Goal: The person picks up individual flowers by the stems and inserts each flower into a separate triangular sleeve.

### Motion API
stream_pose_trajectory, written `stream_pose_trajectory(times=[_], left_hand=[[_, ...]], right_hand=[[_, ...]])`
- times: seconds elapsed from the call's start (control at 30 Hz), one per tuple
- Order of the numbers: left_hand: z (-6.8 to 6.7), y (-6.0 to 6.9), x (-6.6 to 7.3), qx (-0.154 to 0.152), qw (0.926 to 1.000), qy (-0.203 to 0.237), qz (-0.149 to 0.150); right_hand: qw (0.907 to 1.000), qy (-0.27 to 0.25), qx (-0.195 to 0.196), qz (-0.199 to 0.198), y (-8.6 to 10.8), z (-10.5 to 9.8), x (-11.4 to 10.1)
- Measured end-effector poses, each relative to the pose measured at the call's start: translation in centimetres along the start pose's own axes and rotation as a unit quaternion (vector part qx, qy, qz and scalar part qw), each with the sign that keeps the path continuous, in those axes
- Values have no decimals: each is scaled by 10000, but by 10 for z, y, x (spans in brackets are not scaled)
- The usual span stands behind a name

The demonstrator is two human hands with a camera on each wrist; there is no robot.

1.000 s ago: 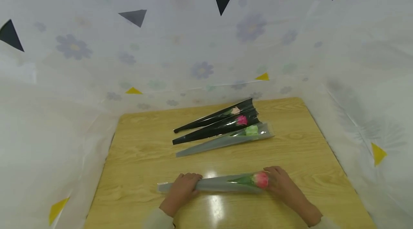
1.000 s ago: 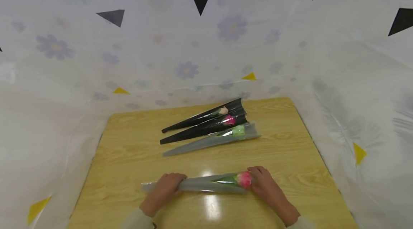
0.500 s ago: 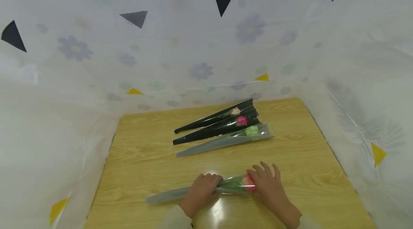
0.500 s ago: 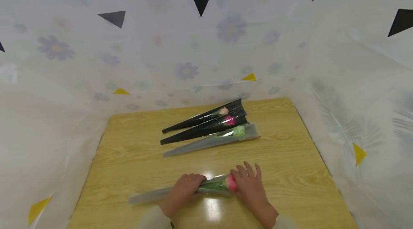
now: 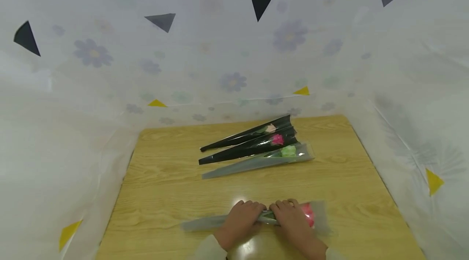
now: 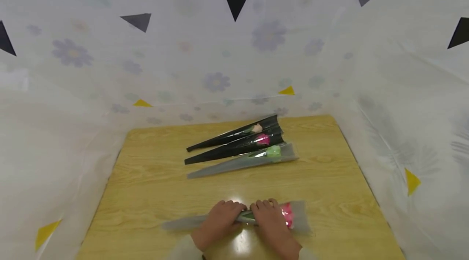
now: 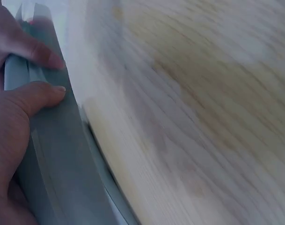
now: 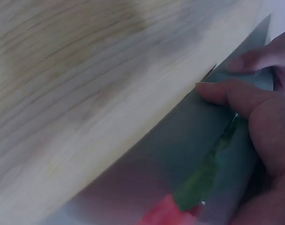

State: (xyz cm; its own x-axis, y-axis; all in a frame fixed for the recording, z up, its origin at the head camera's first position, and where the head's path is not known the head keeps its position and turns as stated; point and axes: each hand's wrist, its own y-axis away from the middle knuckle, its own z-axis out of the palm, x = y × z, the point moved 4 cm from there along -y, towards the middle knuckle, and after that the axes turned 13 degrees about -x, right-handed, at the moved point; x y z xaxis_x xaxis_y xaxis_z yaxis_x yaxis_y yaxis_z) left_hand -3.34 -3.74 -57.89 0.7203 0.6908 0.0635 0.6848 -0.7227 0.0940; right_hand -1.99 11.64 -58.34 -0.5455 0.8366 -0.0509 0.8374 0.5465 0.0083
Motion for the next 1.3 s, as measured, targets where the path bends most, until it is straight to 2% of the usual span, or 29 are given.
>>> stream_pose_trajectory(times=[0.1, 0.2, 0.4, 0.5, 0.6, 0.67, 0.77, 0.93, 1.1, 1.2, 1.3], left_hand=[[3, 8, -18, -118, 9995, 178, -237], [3, 19, -40, -90, 9984, 345, -445], [5, 40, -82, 46, 9965, 251, -790], [6, 51, -97, 179, 9954, 253, -907], [7, 60, -106, 359, 9939, 396, -963], [6, 62, -106, 442, 9936, 445, -940], [5, 55, -98, 425, 9954, 387, -769], [7, 30, -73, -21, 9975, 588, -396], [5, 7, -49, -493, 9960, 687, -296], [1, -4, -34, -476, 9970, 578, -197], [-3, -9, -26, -265, 9991, 305, -111]], right_hand=[[9998, -159, -61, 70, 6, 1, 19], [9994, -264, -35, 217, 15, -1, 43], [9988, -71, 237, 432, 32, -9, 90], [9985, 12, 283, 471, 38, -11, 106], [9981, 71, 313, 528, 42, -14, 115], [9979, 128, 334, 545, 42, -15, 115], [9981, 171, 369, 466, 36, -14, 106], [9992, 85, 347, 150, 13, -10, 73], [9988, 30, 450, -192, -11, -15, 33], [9979, 154, 545, -331, -22, -19, 12], [9980, 175, 457, -391, -29, -19, -1]])
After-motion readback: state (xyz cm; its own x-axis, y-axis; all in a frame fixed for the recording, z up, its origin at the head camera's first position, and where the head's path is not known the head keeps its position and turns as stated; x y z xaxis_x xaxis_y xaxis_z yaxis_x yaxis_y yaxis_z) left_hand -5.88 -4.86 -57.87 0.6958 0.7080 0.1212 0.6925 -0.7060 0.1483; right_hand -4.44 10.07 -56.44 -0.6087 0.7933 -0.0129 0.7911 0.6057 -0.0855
